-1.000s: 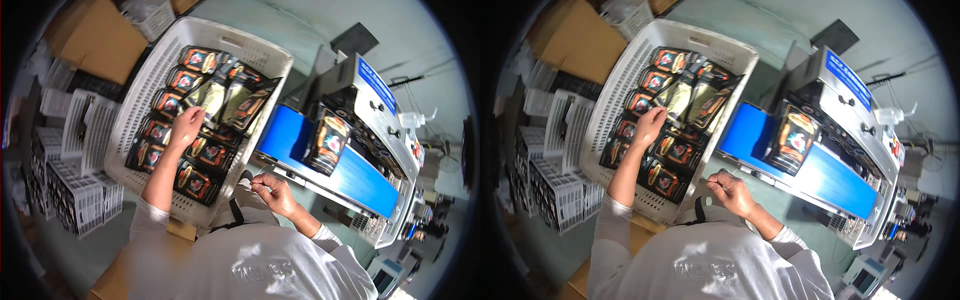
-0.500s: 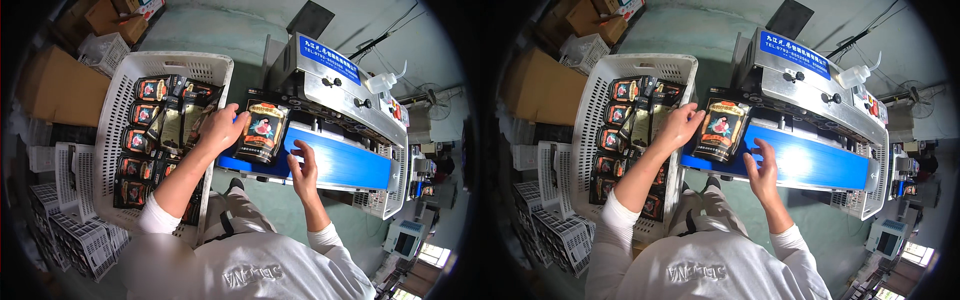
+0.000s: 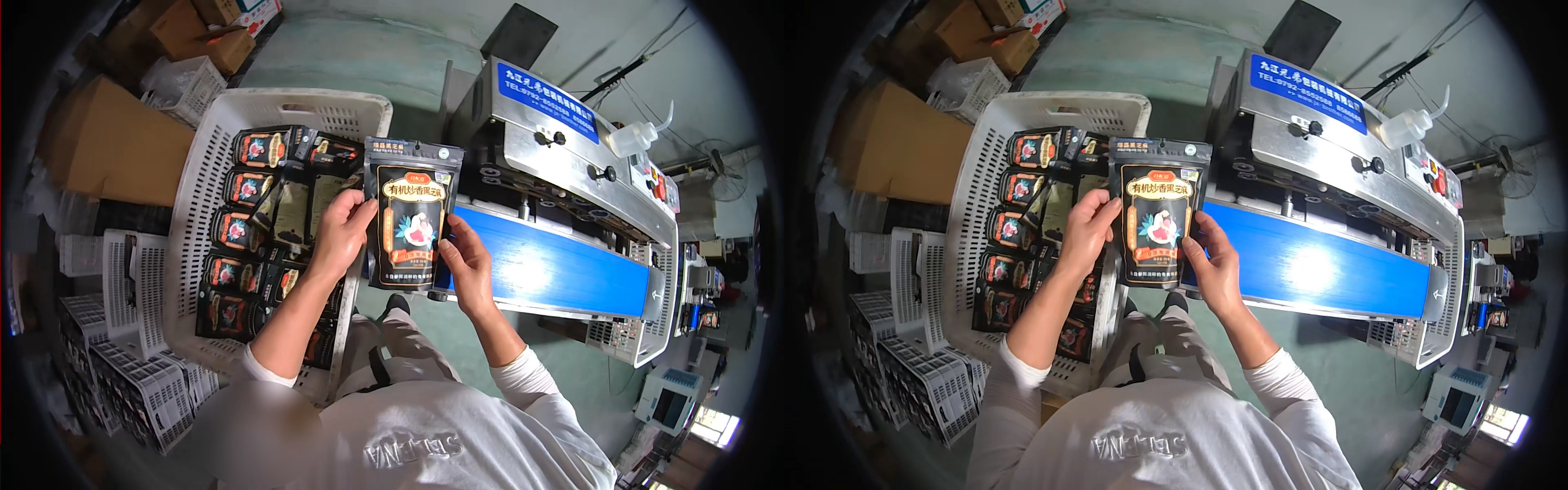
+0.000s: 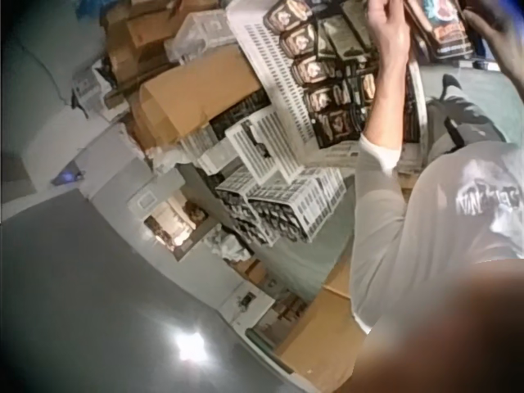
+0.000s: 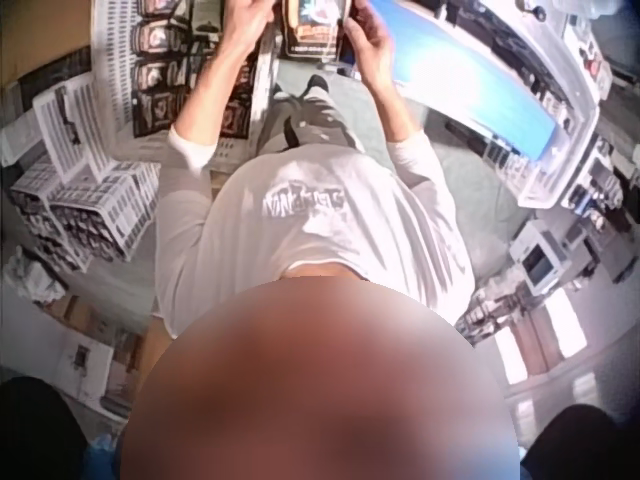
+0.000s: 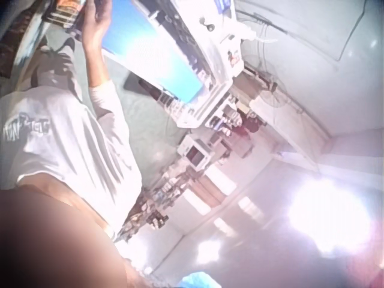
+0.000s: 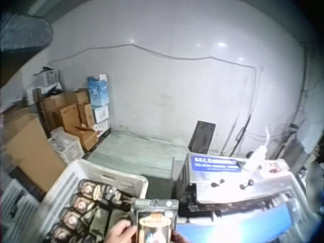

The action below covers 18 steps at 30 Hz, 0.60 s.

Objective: Placing packaged food items into a vacuum sealing machine and onto a conveyor belt.

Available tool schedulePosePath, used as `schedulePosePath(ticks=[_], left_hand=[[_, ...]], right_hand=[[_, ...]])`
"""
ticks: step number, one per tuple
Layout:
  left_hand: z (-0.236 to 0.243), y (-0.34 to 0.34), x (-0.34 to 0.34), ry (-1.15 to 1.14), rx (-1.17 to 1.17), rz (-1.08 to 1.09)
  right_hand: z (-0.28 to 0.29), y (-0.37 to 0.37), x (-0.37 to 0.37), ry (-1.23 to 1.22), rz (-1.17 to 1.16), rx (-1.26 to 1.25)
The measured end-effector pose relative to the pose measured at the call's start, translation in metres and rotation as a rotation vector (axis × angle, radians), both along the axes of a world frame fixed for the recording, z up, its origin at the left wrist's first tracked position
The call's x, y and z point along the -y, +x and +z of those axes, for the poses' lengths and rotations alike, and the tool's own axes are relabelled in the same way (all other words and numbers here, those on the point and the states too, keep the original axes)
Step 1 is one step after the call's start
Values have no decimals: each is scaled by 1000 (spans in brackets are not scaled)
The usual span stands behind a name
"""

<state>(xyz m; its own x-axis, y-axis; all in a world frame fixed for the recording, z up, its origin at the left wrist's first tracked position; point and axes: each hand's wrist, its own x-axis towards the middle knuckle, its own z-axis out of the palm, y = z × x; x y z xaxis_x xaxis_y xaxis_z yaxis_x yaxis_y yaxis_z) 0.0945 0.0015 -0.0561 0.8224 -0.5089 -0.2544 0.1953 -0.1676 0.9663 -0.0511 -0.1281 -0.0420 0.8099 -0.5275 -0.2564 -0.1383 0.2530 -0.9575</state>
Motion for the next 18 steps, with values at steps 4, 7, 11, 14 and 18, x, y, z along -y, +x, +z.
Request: schedulePosePath(ticks=[4,7,11,14,18], left_hand=[[11,-13,-37,-109,-33,90],[7,-14,-74,-151,-32,205],[12,-8,-134,-198,-42,451],[-14,9,-198,-277,-35,717],[-53,15,-272,-231,-70,935]], right_hand=[[-11,4,-17,-128,92,61],[-2,18,-41,-162,188,64],[-2,31,-55,-301,322,189],[1,35,-68,-211,384,175],[-6,33,-83,-142,479,134]])
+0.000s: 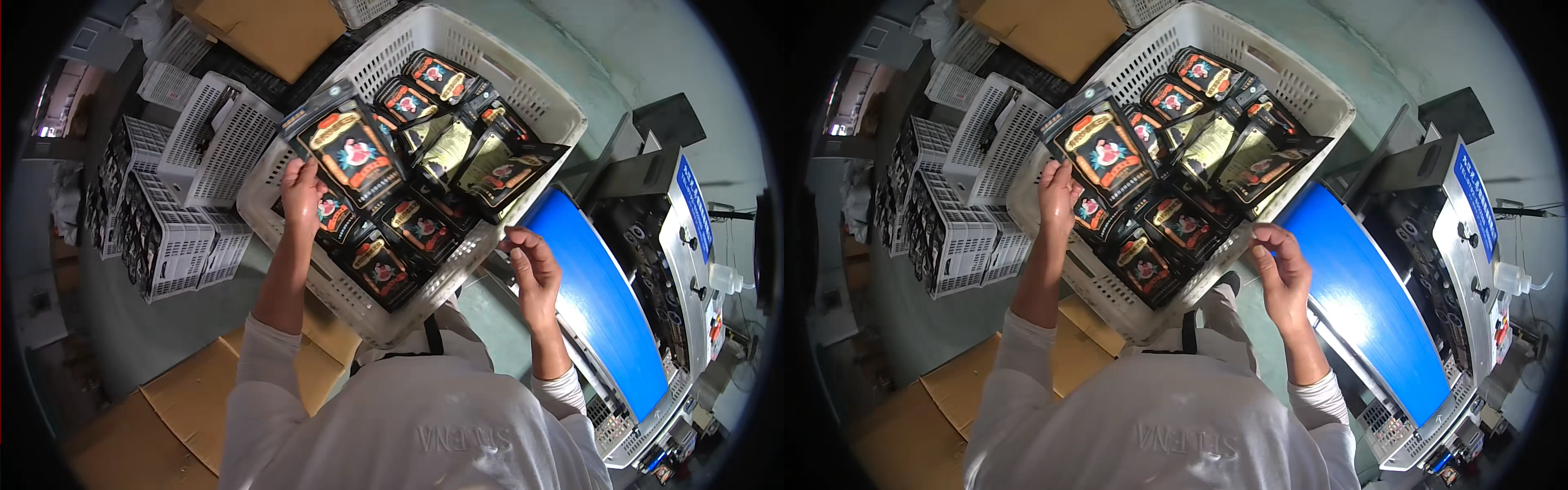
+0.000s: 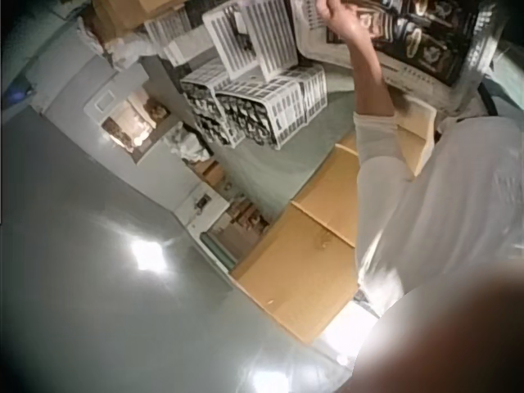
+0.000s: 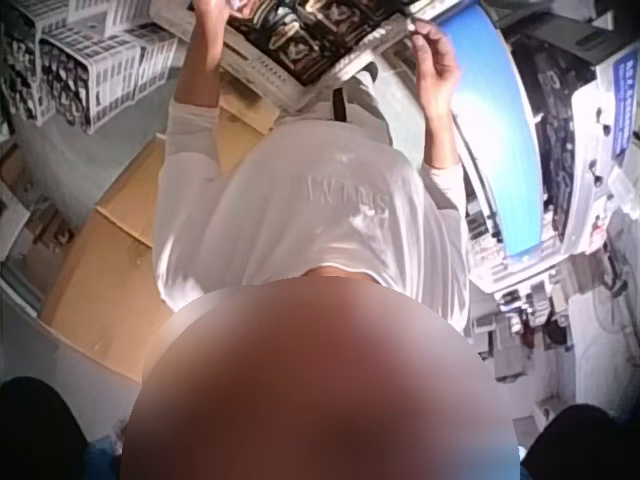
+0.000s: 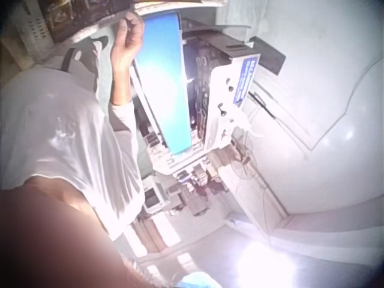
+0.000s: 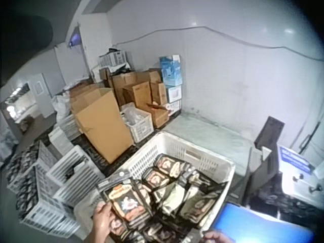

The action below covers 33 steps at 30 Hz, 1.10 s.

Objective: Placing packaged food items into a vacuum sealing machine and onto a conveyor belt.

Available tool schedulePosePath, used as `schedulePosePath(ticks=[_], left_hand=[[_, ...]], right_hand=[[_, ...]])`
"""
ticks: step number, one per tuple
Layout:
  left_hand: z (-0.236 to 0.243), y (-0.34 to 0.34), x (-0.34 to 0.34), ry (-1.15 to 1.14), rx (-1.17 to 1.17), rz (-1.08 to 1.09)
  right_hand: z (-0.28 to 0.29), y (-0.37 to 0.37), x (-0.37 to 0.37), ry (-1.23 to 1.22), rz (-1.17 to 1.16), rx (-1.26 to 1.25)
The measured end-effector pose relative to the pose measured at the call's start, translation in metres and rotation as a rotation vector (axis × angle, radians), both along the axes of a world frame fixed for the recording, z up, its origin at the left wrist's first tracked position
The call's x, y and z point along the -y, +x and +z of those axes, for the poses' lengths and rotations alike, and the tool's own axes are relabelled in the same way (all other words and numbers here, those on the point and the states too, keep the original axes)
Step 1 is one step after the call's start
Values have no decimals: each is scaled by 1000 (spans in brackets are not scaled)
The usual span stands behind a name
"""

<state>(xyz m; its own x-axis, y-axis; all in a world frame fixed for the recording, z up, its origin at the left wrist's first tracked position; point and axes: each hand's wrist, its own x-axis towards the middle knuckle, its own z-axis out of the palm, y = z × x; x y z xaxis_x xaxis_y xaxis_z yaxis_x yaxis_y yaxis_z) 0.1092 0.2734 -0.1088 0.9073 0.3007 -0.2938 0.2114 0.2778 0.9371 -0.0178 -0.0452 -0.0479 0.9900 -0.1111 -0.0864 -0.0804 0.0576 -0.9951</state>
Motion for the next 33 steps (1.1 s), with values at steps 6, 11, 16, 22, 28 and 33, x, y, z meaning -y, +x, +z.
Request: schedulePosePath(ticks=[6,11,16,22,28,33], left_hand=[[-65,4,-14,136,-380,159],[-106,19,-30,581,-434,266],[-83,42,32,868,215,-152],[-67,78,118,992,26,-723],[-92,99,147,1205,-38,-874],[-59,85,133,1008,187,-787]], right_hand=[[-9,-11,-11,63,72,-144],[-16,-19,-13,18,86,-119],[-23,-33,-10,-8,72,-222],[-21,-42,-18,-22,96,-226],[-20,-49,-12,-164,130,-193],[-18,-42,-4,-127,93,-200]])
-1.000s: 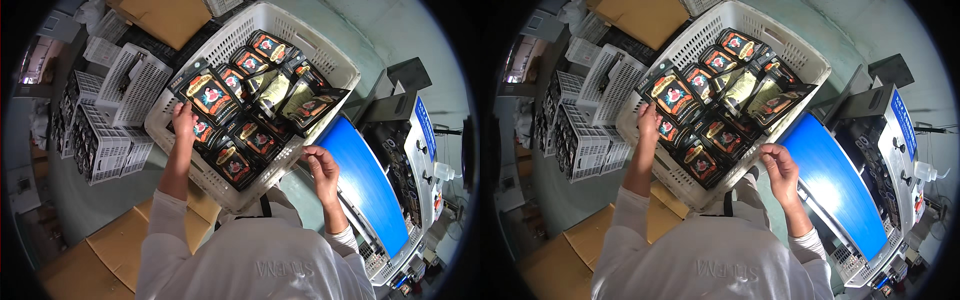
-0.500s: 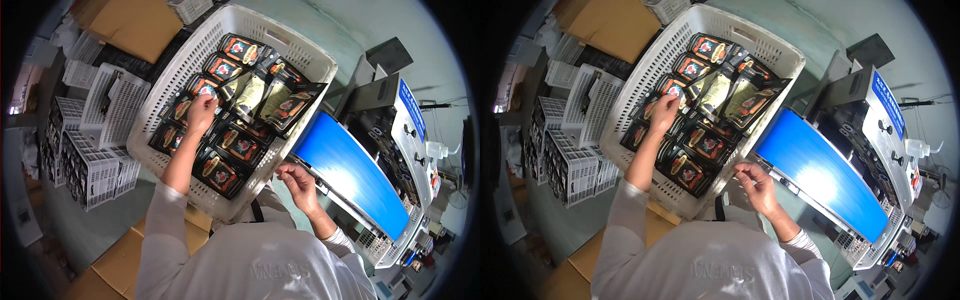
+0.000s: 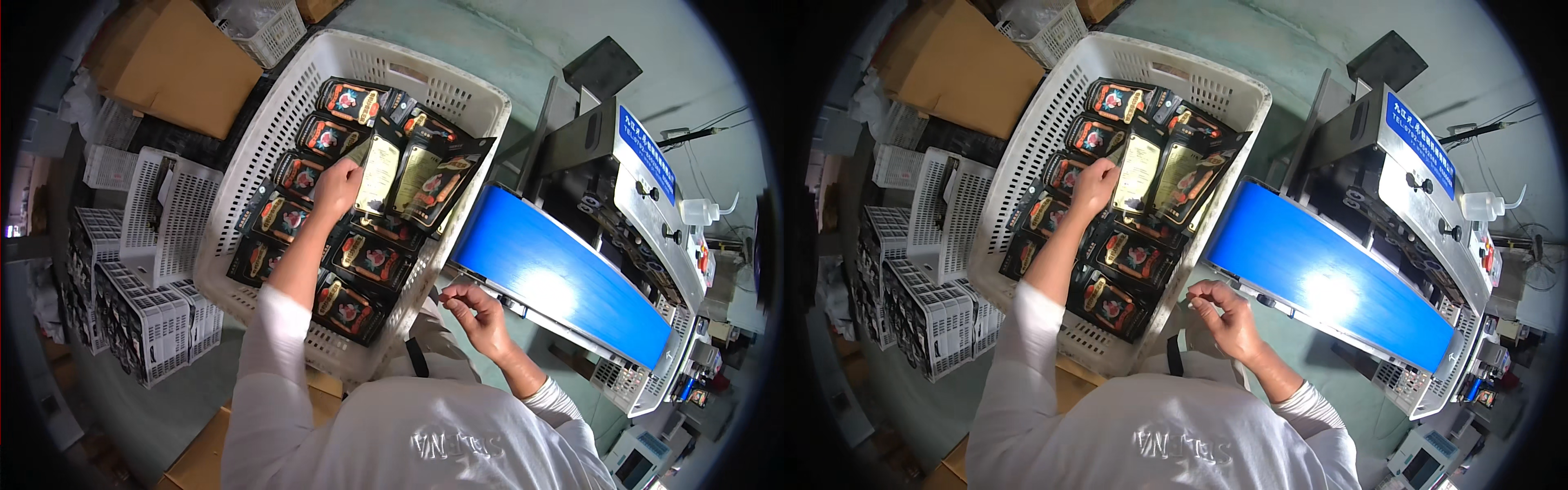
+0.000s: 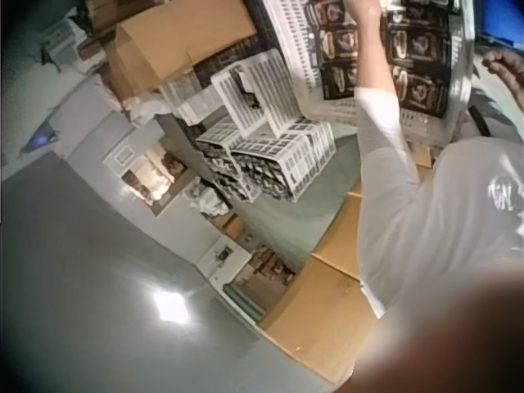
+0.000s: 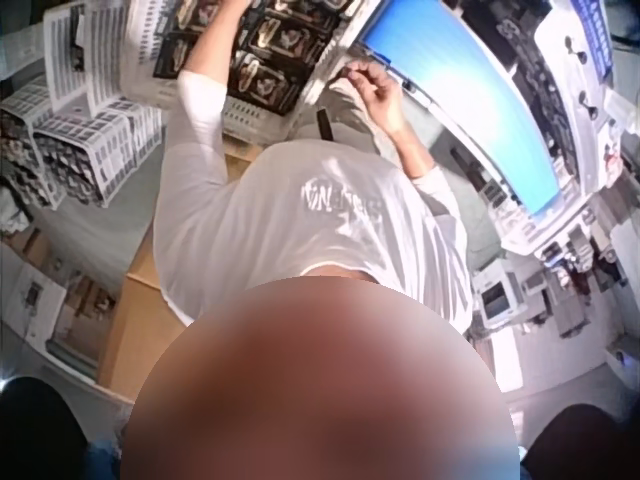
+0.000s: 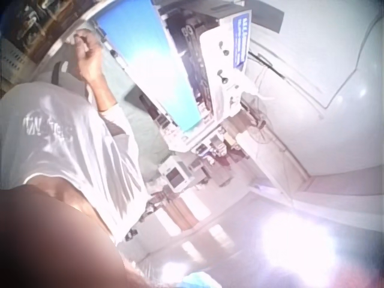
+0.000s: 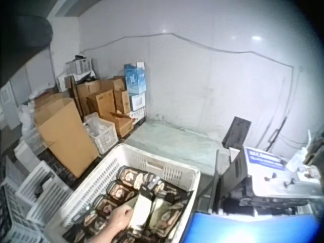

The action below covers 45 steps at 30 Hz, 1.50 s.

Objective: Placing packaged food items into a vacuum sealing machine and onto a conveyor belt.

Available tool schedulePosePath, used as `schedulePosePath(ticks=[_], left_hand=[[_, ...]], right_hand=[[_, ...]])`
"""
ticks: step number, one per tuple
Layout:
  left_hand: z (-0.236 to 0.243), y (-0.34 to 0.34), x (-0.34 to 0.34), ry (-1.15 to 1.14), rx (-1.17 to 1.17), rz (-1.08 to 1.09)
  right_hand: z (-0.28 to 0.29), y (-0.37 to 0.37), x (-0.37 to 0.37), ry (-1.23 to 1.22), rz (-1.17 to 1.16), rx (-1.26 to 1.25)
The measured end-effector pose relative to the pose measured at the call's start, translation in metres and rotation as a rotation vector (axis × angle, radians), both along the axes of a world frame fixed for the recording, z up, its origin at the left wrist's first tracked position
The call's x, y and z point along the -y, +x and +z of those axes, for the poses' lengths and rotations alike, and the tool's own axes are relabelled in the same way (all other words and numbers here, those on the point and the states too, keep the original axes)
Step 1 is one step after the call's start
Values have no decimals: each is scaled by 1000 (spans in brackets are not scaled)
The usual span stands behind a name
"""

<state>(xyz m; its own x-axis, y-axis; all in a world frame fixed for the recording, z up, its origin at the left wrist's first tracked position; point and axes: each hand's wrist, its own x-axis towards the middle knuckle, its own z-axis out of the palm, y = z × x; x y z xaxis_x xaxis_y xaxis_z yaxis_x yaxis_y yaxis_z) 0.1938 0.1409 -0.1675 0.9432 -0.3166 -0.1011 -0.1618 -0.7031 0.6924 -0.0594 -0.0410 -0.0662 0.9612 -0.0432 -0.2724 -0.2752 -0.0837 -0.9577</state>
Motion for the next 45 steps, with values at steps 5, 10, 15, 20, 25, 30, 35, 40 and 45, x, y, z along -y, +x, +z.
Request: schedulePosePath(ticks=[5,10,15,20,25,30,35,40,45], left_hand=[[92,-59,9,-108,501,-128],[121,-120,35,63,722,-365],[106,-127,39,74,725,-524],[124,-111,45,-221,506,-578],[105,13,14,-414,88,73],[-31,89,-14,385,-33,-76],[-58,106,5,412,-287,-135],[-45,90,-5,295,-294,-218],[36,34,-19,150,-53,-69]], right_hand=[[8,43,-10,118,-98,84],[21,90,-25,358,-253,70],[2,92,-28,428,-449,-22],[-8,85,-6,311,-451,111],[7,60,15,335,-519,112],[15,14,17,261,-465,48],[-2,-12,11,244,-394,-5],[-4,-6,12,276,-352,4],[3,5,14,314,-352,41]])
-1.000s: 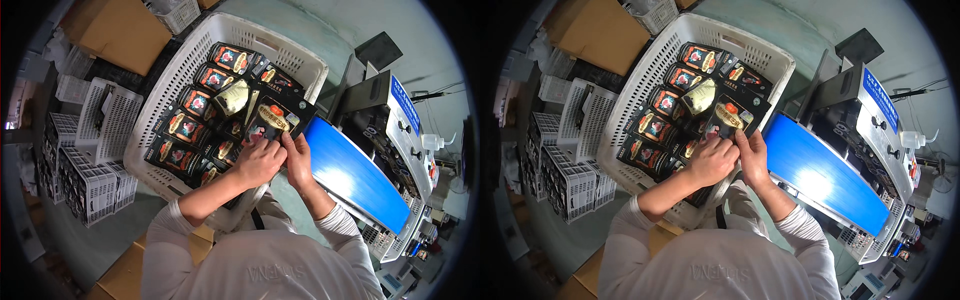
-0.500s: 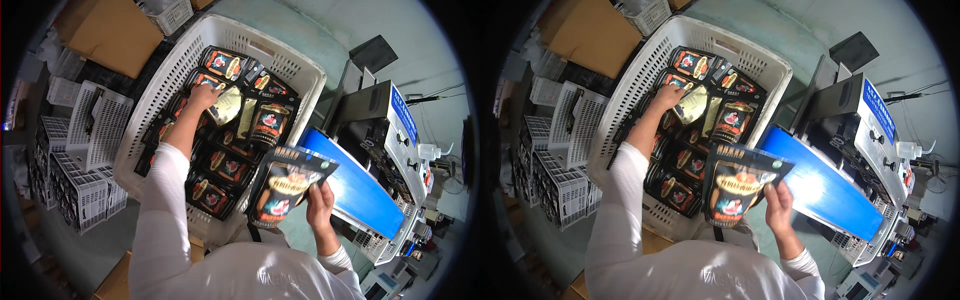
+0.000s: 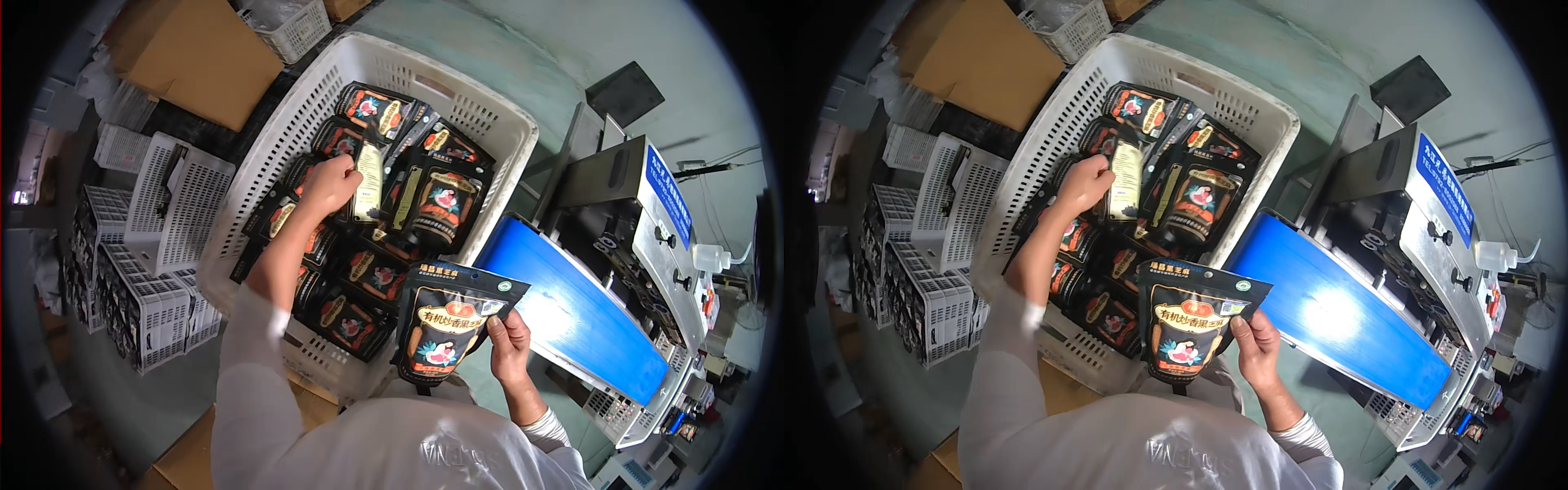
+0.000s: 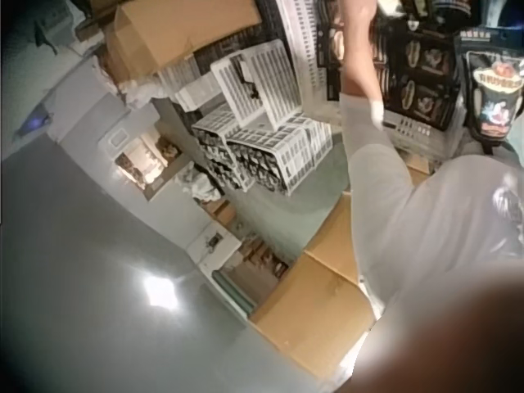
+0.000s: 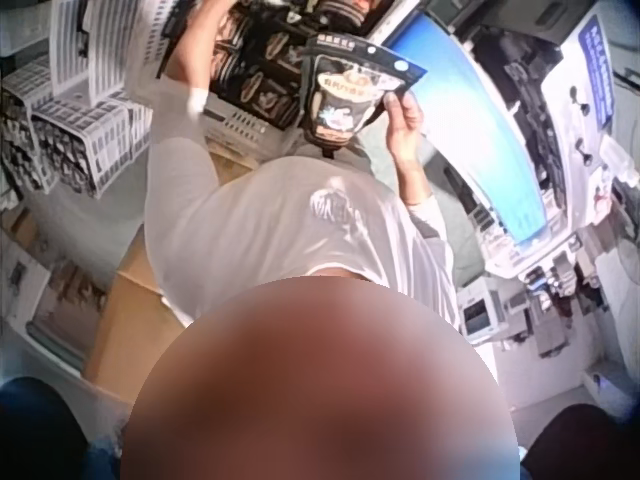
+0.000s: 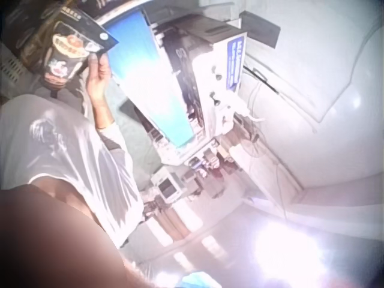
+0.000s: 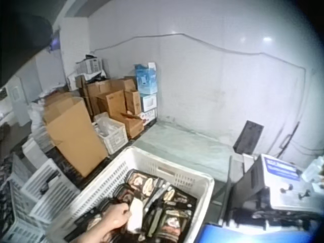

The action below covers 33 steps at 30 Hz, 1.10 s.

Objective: Placing packaged food items into a vacuum sealing machine and onto a conveyor belt.

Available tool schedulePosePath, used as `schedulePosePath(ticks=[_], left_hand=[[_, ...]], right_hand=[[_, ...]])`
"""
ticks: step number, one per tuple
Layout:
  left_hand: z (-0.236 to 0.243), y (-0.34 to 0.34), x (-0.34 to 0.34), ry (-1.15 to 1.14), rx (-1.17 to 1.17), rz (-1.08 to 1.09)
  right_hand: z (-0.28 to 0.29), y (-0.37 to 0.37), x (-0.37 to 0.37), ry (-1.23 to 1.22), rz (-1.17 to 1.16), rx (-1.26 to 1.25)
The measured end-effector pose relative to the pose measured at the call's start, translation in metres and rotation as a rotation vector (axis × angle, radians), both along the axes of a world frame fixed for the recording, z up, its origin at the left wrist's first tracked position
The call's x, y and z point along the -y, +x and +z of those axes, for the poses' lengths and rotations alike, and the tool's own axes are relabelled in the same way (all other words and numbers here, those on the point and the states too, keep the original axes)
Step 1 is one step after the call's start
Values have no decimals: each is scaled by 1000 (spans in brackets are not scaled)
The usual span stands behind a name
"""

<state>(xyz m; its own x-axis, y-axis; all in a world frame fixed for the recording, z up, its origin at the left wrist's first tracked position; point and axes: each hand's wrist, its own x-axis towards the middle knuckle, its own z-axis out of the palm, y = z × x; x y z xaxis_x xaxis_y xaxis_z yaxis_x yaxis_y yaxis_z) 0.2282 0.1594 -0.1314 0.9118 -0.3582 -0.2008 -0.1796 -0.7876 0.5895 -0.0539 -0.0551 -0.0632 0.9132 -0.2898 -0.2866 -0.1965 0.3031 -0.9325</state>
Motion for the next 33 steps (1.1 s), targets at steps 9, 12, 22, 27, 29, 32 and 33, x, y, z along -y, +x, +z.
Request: schedulePosePath(ticks=[9,12,22,27,29,32,33], left_hand=[[4,-36,4,-326,1,308],[-32,-22,-36,-193,266,421],[-43,-25,-53,303,523,239],[-56,-40,-60,502,250,188],[-68,-43,-65,485,287,189],[-61,-43,-62,479,224,173],[-56,-41,-60,385,262,209]], right_hand=[[-10,-6,1,-76,110,19],[-9,-14,1,-106,87,-10],[-15,-18,-5,-152,129,-14],[-7,-10,-10,-168,144,-45],[-6,-8,-12,-184,160,-32],[-5,0,-13,-182,161,-57],[-7,1,-11,-201,154,-34]])
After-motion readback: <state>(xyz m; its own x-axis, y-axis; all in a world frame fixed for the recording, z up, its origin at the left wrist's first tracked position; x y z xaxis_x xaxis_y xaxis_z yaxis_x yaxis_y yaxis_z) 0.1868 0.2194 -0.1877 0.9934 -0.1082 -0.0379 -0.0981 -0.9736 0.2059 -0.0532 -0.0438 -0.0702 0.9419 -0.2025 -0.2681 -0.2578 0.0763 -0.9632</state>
